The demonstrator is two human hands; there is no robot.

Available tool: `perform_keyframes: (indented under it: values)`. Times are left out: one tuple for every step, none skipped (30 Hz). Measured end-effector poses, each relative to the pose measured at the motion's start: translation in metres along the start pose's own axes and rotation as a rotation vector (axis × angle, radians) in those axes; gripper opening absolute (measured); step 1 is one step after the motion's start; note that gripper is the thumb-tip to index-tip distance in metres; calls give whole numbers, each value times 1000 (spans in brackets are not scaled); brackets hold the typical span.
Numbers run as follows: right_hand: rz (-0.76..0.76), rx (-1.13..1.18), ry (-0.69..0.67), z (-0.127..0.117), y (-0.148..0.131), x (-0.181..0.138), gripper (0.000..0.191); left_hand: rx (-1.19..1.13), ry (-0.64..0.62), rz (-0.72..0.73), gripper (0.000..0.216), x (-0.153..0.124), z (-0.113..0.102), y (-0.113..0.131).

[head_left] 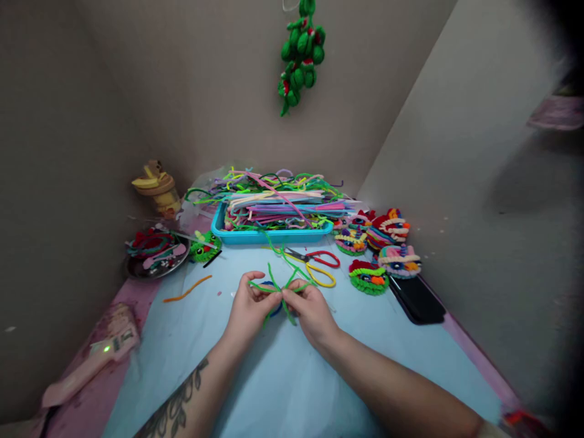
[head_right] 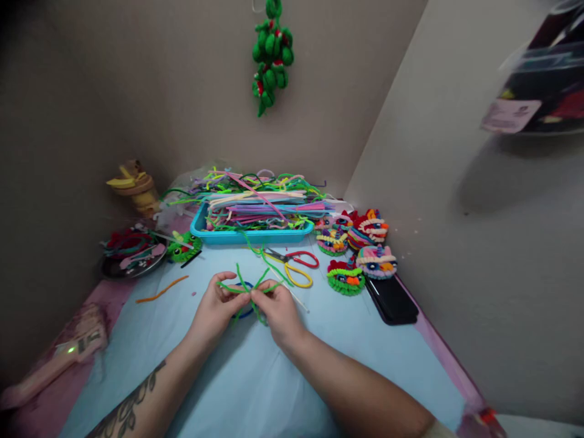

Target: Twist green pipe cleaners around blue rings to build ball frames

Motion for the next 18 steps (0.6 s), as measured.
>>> perform_keyframes:
  values:
    - [-4,-2,-13,0,-1,0,23,-8,1,1,54,0,-1,0]
    - [-15,-7,-23,0,-1,0,22,-12,9,0,54,1,-2,0]
    - [-30,-17,-31,-1,-3,0,20,-13,20,-1,53,1,-3,1]
    - [-48,-29,-34,-1,-4,-1,19,-13,33,-2,53,1,-4,2]
    - [-68,-38,-30,-2,-5,-1,17,-13,45,-2,52,1,-4,3]
    - [-91,-45,-18,-3,-7,-1,16,-14,58,-2,52,0,-4,5]
    - [-115,-52,-4,-4,-8,-1,16,-15,68,0,52,0,-5,7]
    - [-136,-61,10,-5,-10,-1,15,-17,75,2,51,0,-5,8]
    - [-155,-75,22,-6,-11,-1,15,-22,81,5,51,0,-5,9]
    - [-170,-92,28,-7,-11,-1,16,-29,87,6,51,0,-6,10]
    - [-183,-113,29,-8,-11,-1,16,-38,93,7,52,0,-6,10]
    - [-195,-135,26,-8,-11,-1,16,-47,100,7,52,0,-6,10]
    - [-205,-151,23,-8,-10,-2,16,-56,107,7,52,0,-7,11]
    - [-212,-163,19,-8,-10,-2,17,-60,114,6,52,1,-7,11]
    - [-214,-168,13,-8,-9,-2,17,-60,120,6,52,1,-8,11]
    - [-206,-169,5,-8,-9,-2,18,-55,127,5,52,2,-8,12]
    - [-188,-164,-6,-9,-10,-2,17,-47,137,3,52,2,-9,13]
    - [-167,-154,-17,-9,-11,-2,16,-36,149,-1,52,2,-10,14]
Point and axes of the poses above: each hand's wrist, its own x-axis towards the middle knuckle, its own z-axis out of the palm, y = z × x, the point moved 2 cm from there along x, towards the middle knuckle, and after that the axes turned 5 degrees about -y, right-handed, at the moved point
